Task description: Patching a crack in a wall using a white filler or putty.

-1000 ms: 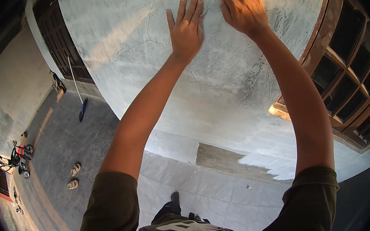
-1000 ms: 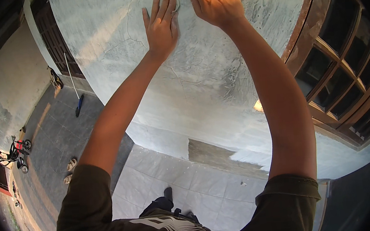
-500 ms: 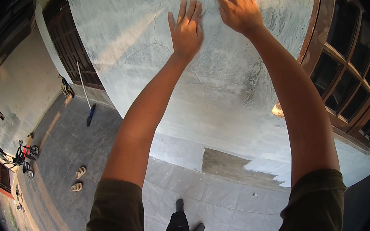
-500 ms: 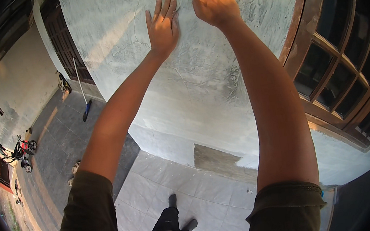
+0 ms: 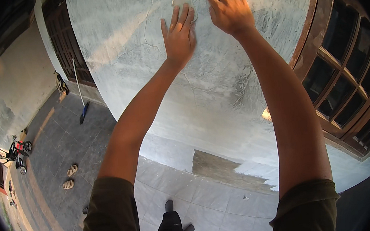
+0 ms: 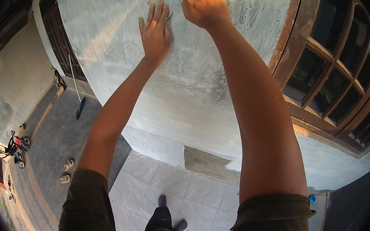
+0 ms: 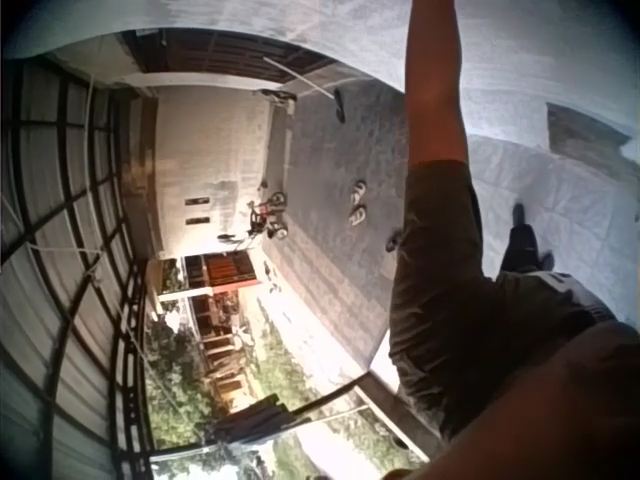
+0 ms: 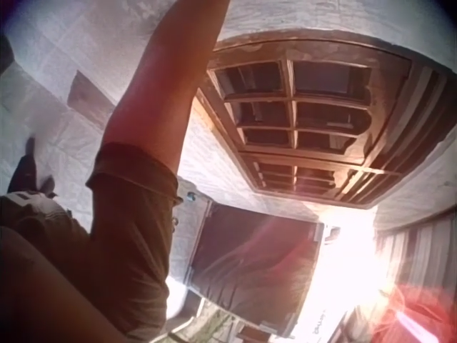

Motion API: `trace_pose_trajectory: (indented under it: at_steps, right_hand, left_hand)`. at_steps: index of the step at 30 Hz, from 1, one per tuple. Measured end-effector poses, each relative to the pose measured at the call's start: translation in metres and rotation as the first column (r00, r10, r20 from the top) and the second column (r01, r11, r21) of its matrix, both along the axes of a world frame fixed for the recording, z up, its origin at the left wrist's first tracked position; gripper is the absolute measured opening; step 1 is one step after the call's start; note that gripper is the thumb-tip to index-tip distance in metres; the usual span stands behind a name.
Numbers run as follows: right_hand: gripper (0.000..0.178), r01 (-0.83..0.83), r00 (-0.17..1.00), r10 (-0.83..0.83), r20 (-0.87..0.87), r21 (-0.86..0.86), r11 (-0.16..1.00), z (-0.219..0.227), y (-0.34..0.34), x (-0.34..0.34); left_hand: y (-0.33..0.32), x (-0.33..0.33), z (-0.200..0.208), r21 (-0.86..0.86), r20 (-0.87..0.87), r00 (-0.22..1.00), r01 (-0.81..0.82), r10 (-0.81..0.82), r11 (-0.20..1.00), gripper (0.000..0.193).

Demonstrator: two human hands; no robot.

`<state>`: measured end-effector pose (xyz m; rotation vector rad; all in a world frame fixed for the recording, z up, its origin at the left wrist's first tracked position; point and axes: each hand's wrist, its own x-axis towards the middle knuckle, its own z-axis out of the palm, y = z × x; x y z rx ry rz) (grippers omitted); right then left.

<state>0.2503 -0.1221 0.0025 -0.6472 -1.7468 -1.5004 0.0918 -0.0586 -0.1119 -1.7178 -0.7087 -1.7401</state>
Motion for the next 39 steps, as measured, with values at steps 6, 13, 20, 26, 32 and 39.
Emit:
trace_pose_trajectory:
  at_steps: [6,13,20,26,32,39]
  right_hand:
    - [0.043,-0.001,1.0,0.001,-0.002,-0.022,1.0,0.001,-0.002,-0.007]
    - [0.043,-0.027,1.0,0.026,-0.015,-0.013,1.0,-0.001,-0.001,0.001]
    - [0.042,-0.003,1.0,0.003,0.003,0.029,1.0,0.0,-0.001,-0.008]
    - [0.043,0.01,1.0,-0.01,-0.004,0.04,0.999,0.001,-0.001,-0.001]
    - [0.042,-0.006,1.0,0.006,-0.006,-0.005,1.0,0.0,-0.006,-0.01]
    - [0.043,0.006,1.0,-0.006,0.001,0.056,0.998,0.001,0.0,-0.003]
  left_hand:
    - [0.0,-0.011,0.069,0.034,-0.009,1.0,-0.029,0.03,0.999,0.045]
    - [-0.005,0.011,-0.007,-0.012,0.025,1.0,-0.002,0.003,1.0,0.046]
    - [0.007,-0.01,0.064,0.123,0.033,0.999,0.034,-0.039,0.992,0.046]
    - [-0.009,0.007,-0.005,-0.03,-0.006,1.0,0.011,-0.011,0.999,0.045]
    - [0.002,0.0,0.063,0.067,0.09,0.995,0.042,-0.048,0.997,0.042]
    - [0.0,0.005,0.007,-0.029,0.0,0.999,0.033,-0.033,0.999,0.046]
